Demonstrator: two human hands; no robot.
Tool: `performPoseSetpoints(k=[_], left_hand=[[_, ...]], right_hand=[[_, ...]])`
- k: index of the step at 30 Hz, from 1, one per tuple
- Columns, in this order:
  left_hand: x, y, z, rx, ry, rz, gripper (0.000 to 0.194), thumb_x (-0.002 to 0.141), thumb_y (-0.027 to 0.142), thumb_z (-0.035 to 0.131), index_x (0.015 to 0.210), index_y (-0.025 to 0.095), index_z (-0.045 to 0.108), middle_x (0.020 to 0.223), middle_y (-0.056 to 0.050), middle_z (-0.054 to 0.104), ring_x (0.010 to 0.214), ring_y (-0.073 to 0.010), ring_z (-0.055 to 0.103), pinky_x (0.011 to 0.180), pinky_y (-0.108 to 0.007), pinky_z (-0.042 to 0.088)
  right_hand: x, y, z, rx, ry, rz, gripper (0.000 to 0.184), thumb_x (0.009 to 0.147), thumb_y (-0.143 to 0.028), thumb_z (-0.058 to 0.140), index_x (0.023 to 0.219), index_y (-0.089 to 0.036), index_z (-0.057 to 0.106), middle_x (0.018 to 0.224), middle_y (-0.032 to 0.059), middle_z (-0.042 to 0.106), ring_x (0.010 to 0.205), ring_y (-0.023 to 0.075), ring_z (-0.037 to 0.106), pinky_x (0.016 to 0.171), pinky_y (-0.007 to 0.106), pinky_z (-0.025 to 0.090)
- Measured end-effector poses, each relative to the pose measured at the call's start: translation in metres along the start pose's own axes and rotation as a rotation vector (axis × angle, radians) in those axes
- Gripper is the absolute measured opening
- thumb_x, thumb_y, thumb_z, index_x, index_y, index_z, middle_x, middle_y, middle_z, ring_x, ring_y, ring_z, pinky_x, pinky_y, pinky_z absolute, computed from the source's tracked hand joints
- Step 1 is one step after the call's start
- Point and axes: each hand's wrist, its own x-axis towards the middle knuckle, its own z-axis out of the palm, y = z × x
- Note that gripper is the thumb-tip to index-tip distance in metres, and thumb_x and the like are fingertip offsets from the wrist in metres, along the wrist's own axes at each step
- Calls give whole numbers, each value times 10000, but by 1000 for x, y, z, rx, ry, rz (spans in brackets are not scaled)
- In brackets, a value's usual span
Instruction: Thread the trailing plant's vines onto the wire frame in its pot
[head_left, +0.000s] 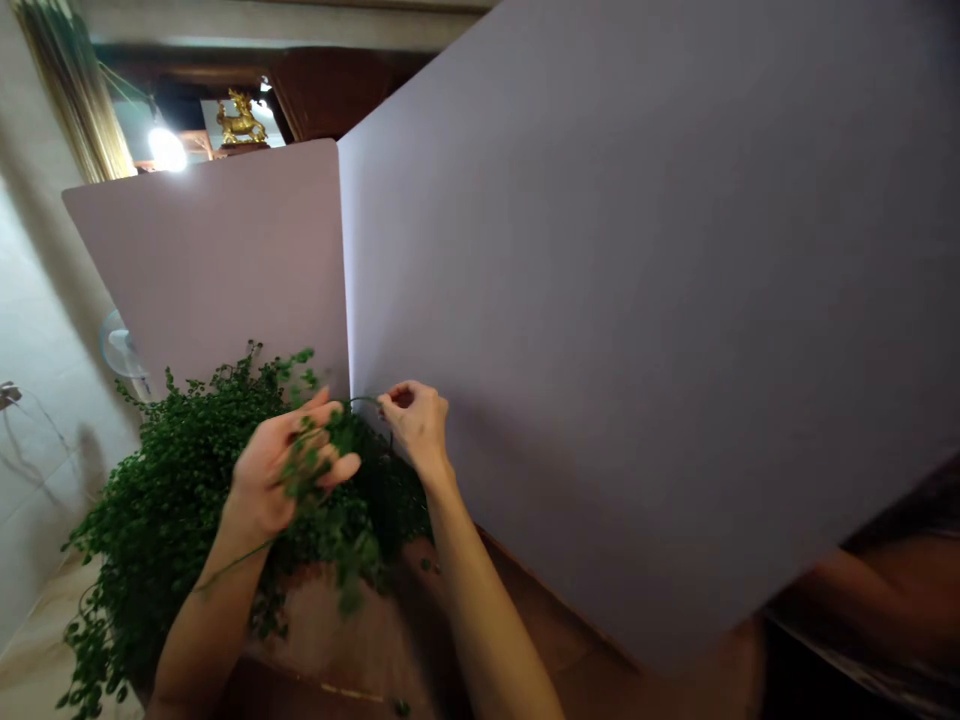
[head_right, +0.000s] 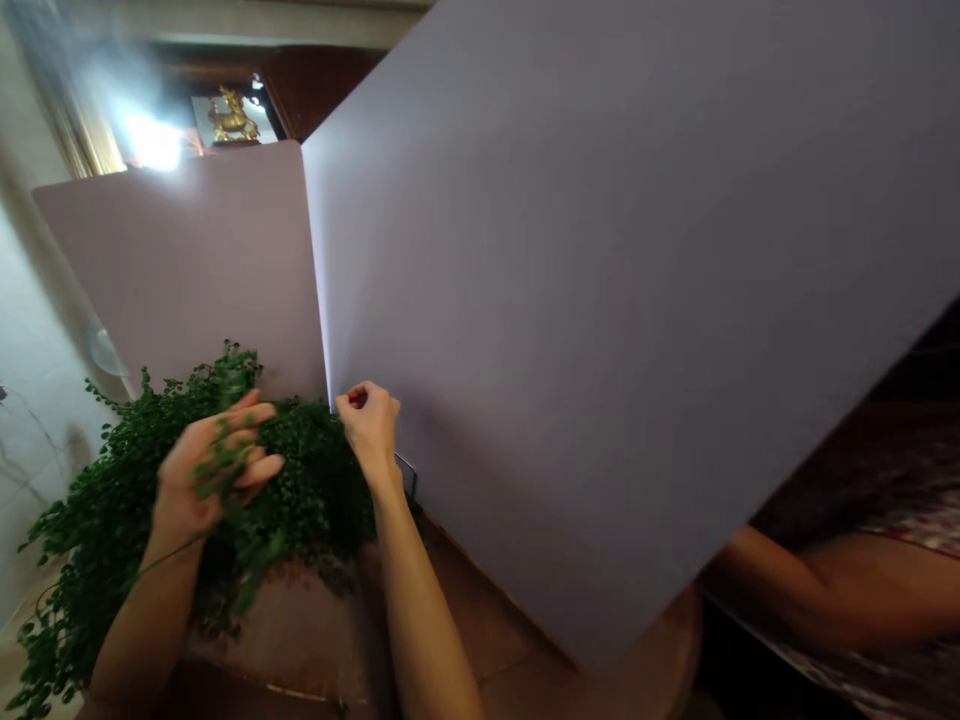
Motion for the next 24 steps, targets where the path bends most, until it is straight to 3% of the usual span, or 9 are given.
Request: performPoseSetpoints(k=[2, 4, 7, 10, 15, 18, 20, 24], left_hand=[[-14, 10, -1, -28, -2, 175, 380, 996, 205, 425, 617, 185, 447, 364, 102, 191, 277, -75, 262, 364, -201, 341], [-19, 19, -5, -82, 91, 401, 334, 982, 90, 362, 690, 162, 506, 395, 94, 280, 294, -55, 315, 395, -172, 360], [-12, 23, -11, -152, 106, 513, 319, 949, -3, 320, 738, 139, 514, 470, 75, 410, 317, -30, 335, 431, -163, 374], [-2, 16, -8, -191, 57, 461, 327, 959, -3, 320, 718, 141, 488, 489, 70, 442, 313, -24, 308, 429, -167, 363], [2, 5, 4, -222, 17, 325, 349, 986, 33, 292, 689, 153, 431, 510, 68, 448, 293, -14, 267, 421, -177, 348], [0, 5, 5, -238, 12, 316, 327, 975, 21, 300, 708, 159, 428, 507, 76, 418, 292, -14, 259, 427, -172, 335], [-2, 6, 3, -238, 11, 319, 308, 968, 18, 320, 723, 163, 438, 487, 88, 368, 294, -18, 249, 432, -171, 325], [-5, 8, -3, -246, -19, 332, 284, 943, 4, 392, 726, 173, 460, 414, 117, 183, 299, -39, 235, 448, -171, 319]], right_hand=[[4, 12, -6, -19, -18, 47, 71, 699, -188, 616, 632, -164, 622, 545, 44, 663, 539, 172, 656, 596, 287, 531], [4, 18, -13, -18, -82, 65, 98, 737, -221, 632, 664, -155, 628, 521, 32, 648, 465, 150, 623, 516, 258, 501], [-2, 9, -20, -33, -182, 21, 230, 774, -363, 687, 693, -156, 627, 468, -3, 600, 359, 112, 520, 412, 233, 407], [-11, -13, -25, -71, -278, -82, 308, 766, -425, 725, 638, -165, 623, 444, -25, 555, 380, 96, 482, 428, 236, 370], [-27, -47, -35, -34, -644, -338, 188, 817, -354, 693, 754, -177, 692, 639, -17, 656, 570, 102, 583, 566, 234, 454], [-36, -61, -38, -18, -629, -476, 73, 819, -221, 640, 821, -191, 706, 735, -13, 693, 666, 109, 619, 661, 246, 494], [-39, -65, -39, 9, -618, -533, 116, 807, -158, 599, 844, -194, 702, 785, -12, 704, 700, 111, 634, 705, 254, 511], [-37, -59, -35, 3, -625, -461, 76, 812, -188, 622, 842, -188, 692, 753, -15, 695, 672, 111, 624, 676, 249, 508]])
